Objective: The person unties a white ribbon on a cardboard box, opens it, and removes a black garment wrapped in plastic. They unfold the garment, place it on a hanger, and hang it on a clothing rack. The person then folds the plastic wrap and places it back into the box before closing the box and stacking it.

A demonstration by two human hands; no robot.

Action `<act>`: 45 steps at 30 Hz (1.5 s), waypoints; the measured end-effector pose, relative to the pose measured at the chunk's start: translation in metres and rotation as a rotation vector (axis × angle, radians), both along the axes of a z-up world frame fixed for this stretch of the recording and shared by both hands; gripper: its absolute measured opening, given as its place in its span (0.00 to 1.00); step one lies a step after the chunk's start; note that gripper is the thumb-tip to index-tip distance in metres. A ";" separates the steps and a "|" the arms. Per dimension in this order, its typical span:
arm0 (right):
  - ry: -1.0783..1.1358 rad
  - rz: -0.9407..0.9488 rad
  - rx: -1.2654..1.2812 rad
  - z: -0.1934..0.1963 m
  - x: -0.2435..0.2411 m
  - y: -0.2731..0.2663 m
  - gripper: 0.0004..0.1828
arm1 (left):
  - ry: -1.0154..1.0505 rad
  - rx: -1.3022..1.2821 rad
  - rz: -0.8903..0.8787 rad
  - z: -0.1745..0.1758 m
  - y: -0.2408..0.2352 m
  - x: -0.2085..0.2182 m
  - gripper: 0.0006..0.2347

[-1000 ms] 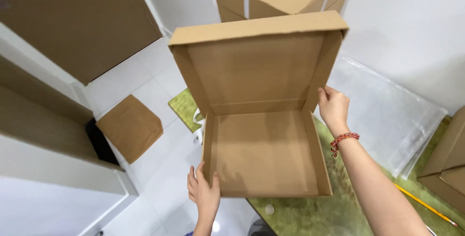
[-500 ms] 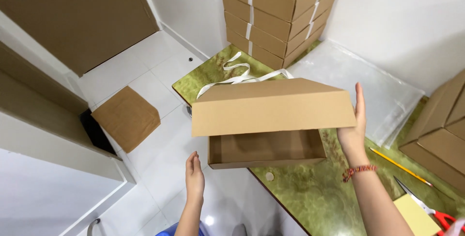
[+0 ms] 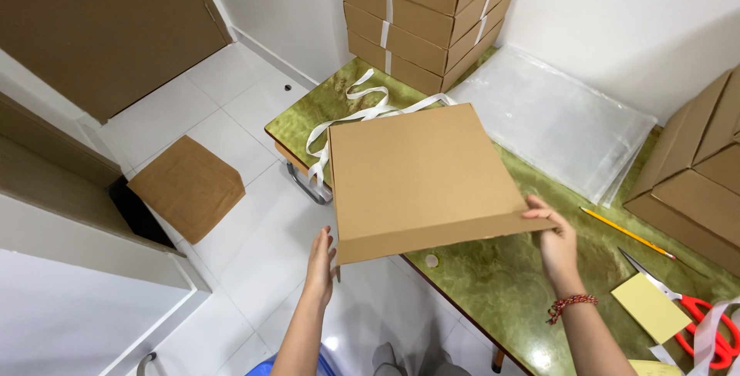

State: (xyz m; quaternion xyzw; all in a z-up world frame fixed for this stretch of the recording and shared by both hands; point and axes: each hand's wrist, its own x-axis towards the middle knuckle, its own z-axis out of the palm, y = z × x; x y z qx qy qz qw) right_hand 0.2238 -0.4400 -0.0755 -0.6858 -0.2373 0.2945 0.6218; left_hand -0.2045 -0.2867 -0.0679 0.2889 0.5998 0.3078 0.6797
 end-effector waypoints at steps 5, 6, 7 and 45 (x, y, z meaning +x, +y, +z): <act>0.077 0.001 -0.120 -0.034 -0.011 -0.006 0.22 | -0.042 -0.085 -0.047 0.034 -0.004 0.016 0.28; 0.100 -0.009 -0.146 -0.034 -0.016 -0.007 0.23 | -0.013 -0.129 -0.086 0.044 -0.005 0.018 0.35; 0.099 -0.013 -0.145 -0.027 -0.018 -0.005 0.23 | -0.014 -0.128 -0.090 0.036 -0.003 0.018 0.35; -0.197 -0.311 0.091 0.222 0.002 -0.069 0.19 | 0.131 0.307 -0.468 0.277 0.008 0.099 0.41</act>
